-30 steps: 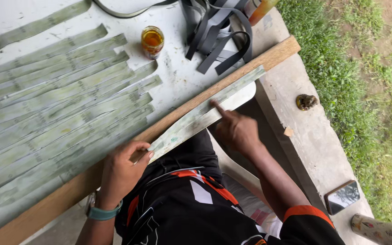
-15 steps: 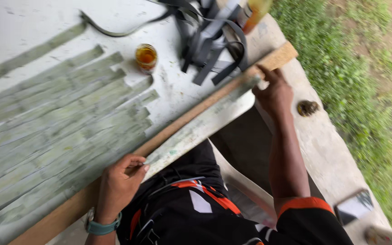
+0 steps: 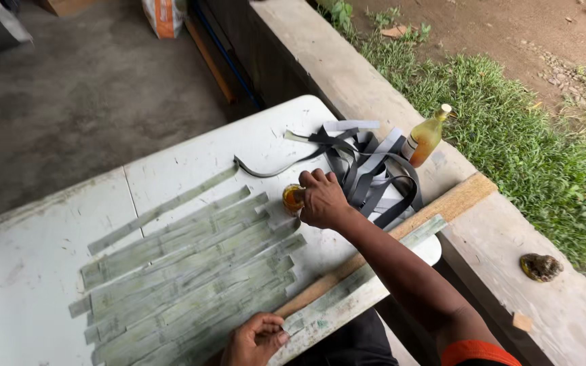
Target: The person repeatedly dips a finger into a small jar of amber glue and spreads it along the length of individual fabric strips laid on a white table. The person handles each strip one at a time, applying glue and then setting it aside.
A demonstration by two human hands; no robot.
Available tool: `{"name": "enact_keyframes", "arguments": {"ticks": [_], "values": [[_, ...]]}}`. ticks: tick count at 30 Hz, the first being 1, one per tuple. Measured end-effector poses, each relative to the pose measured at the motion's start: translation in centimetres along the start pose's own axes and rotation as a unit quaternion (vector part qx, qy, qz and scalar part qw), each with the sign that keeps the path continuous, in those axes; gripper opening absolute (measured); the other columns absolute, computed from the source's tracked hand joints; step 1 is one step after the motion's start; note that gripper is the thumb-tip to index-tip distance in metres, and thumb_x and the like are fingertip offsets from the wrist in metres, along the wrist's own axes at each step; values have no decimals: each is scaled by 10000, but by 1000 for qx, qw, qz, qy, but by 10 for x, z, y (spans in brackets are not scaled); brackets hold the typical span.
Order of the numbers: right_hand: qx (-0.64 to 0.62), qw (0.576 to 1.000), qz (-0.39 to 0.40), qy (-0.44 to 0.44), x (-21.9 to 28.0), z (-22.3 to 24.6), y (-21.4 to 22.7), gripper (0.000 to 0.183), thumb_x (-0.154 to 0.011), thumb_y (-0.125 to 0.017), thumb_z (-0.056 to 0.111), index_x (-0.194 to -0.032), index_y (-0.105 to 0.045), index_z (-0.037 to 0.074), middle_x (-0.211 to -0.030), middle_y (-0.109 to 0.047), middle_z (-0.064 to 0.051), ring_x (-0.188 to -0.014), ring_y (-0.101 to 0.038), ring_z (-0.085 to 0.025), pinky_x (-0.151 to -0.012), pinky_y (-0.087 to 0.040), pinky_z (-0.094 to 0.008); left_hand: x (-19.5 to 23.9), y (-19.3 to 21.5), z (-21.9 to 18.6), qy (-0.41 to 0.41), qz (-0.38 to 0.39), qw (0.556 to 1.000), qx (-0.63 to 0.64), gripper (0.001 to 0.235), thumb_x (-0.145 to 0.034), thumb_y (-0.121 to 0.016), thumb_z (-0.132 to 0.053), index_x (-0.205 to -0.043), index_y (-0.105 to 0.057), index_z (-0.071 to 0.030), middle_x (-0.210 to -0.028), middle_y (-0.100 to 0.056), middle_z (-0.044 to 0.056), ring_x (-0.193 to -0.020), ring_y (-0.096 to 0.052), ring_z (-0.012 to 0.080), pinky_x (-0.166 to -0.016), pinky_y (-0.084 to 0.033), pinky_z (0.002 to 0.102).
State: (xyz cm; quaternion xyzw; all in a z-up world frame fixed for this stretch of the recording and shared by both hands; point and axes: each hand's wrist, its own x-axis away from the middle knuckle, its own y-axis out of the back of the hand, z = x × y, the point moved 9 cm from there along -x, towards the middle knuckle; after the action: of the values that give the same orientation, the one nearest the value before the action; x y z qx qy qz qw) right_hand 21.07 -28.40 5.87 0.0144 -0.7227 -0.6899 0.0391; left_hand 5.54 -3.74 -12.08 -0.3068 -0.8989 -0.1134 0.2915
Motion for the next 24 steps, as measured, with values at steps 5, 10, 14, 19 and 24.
{"name": "enact_keyframes", "arguments": {"ticks": [5, 10, 14, 19, 24], "values": [[-38, 999, 14, -4, -11, -2, -27, 342, -789, -753, 363, -1090, -798, 207, -1218, -506, -56, -1185, -450, -255, -965, -368, -406, -4, 3, 8, -106, -3, 994, 11, 312, -817, -839, -157, -1089, -727, -55, -870, -756, 57, -840, -701, 110, -798, -575, 286], [-124, 991, -13, -38, -21, -6, -10, 255, -785, -750, 234, -1031, -811, 264, -1232, -544, -16, -1189, -489, -265, -1000, -368, -431, 20, 2, -30, -166, -23, 986, 11, 279, -802, -844, -130, -1038, -731, -34, -865, -770, 62, -832, -697, 107, -796, -576, 284], [-240, 952, -174, 76, 38, -15, 53, 485, -731, -832, 144, -1193, -686, 164, -1185, -569, -108, -1091, -572, -308, -865, -485, -467, 37, 4, -47, -160, -15, 987, 29, 275, -881, -783, -234, -1070, -746, -38, -911, -789, 57, -858, -700, 113, -808, -584, 293], [-545, 837, -37, -21, 167, -90, 48, 770, -859, -697, -3, -1572, -431, 112, -1233, -643, -87, -875, -640, -139, -737, -557, -283, 51, 10, -71, -220, -59, 973, -28, 286, -845, -820, -253, -1020, -770, -33, -913, -795, 58, -907, -747, 130, -847, -590, 297], [-578, 776, 103, -229, 236, -91, -16, 941, -764, -638, 25, -1629, -294, 163, -932, -735, -105, -697, -660, -177, -667, -576, -323, 56, 5, -75, -208, -77, 973, -59, 278, -817, -829, -228, -985, -765, -16, -871, -791, 65, -827, -740, 141, -774, -594, 284]]}}
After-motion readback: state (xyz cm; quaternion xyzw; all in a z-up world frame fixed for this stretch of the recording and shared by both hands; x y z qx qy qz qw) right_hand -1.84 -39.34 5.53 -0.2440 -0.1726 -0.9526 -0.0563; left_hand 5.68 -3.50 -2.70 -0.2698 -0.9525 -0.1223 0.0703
